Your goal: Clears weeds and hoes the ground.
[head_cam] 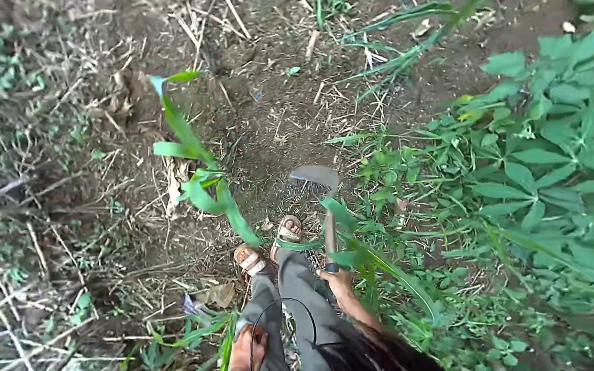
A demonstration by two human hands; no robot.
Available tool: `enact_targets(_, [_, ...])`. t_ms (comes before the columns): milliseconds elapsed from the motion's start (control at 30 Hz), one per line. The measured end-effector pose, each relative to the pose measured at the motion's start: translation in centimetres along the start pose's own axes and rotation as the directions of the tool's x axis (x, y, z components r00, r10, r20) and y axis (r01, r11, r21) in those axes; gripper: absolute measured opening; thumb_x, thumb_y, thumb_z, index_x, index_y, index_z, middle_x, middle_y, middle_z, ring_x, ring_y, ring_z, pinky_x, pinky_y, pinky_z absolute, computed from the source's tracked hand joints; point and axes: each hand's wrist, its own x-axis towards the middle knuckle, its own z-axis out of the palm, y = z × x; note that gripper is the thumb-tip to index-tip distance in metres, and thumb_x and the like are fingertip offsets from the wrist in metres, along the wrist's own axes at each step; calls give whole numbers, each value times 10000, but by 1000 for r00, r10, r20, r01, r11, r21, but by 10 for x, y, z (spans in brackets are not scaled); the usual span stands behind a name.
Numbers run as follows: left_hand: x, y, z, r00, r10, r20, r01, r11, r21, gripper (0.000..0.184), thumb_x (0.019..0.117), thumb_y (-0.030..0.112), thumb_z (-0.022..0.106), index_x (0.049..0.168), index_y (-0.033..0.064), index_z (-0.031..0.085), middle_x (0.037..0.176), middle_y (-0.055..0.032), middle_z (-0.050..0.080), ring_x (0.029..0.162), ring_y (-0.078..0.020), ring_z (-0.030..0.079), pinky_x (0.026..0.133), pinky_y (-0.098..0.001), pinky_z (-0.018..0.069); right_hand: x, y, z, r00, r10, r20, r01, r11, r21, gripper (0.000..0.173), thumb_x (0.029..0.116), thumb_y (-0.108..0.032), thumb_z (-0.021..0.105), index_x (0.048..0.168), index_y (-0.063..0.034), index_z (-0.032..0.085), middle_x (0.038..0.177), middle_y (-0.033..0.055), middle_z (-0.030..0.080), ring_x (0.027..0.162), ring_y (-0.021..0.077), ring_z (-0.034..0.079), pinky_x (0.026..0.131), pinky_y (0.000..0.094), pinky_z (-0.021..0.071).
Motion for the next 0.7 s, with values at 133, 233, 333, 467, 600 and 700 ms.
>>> enact_targets(133, [-7,10,-20,998,39,-40,-35,994,107,382,990,368,581,1204,79,709,1320,-182,643,1270,-355,585,1063,-559,451,12,-40,26,1000,1,18,-9,879,476,303,999,-113,681,1220,76,598,891,126,637,724,162,617,701,316,562])
enact_targets(233, [-9,9,-38,979,181,-89,-164,971,173,387,934,357,661,1200,84,725,1349,-154,638,1326,-348,536,1130,-523,398,-6,-60,40,997,28,75,-72,730,680,161,1007,-81,647,1087,55,616,780,60,611,640,94,583,639,243,537])
enact_targets(333, [-21,38,-79,963,234,-135,-182,932,315,384,934,385,659,1222,141,735,1369,-107,637,1351,-331,512,1154,-523,359,-20,-63,44,994,-7,113,-66,773,631,240,973,-53,687,1157,91,631,871,124,661,760,157,620,773,313,541])
enact_targets(467, [-53,85,-134,954,270,-128,-190,879,436,366,950,396,628,1180,144,761,1348,-91,658,1345,-343,521,1146,-546,361,-14,-81,31,941,143,307,-292,803,520,325,936,-64,734,1192,55,572,787,87,610,620,139,592,584,283,520])
enact_targets(600, [-50,83,-137,907,420,-34,-334,764,551,311,927,359,642,1082,137,795,1269,-73,704,1286,-333,575,1106,-563,393,2,-79,60,876,116,468,-388,745,542,190,975,-125,703,1075,12,617,738,40,587,559,105,546,528,249,491])
enact_targets(700, [-32,71,-143,961,250,118,-267,732,627,329,960,354,602,1135,132,770,1298,-82,685,1332,-308,537,1153,-520,357,37,-53,90,877,89,473,-386,719,579,246,986,-170,699,1135,4,611,761,35,567,563,101,516,523,252,473])
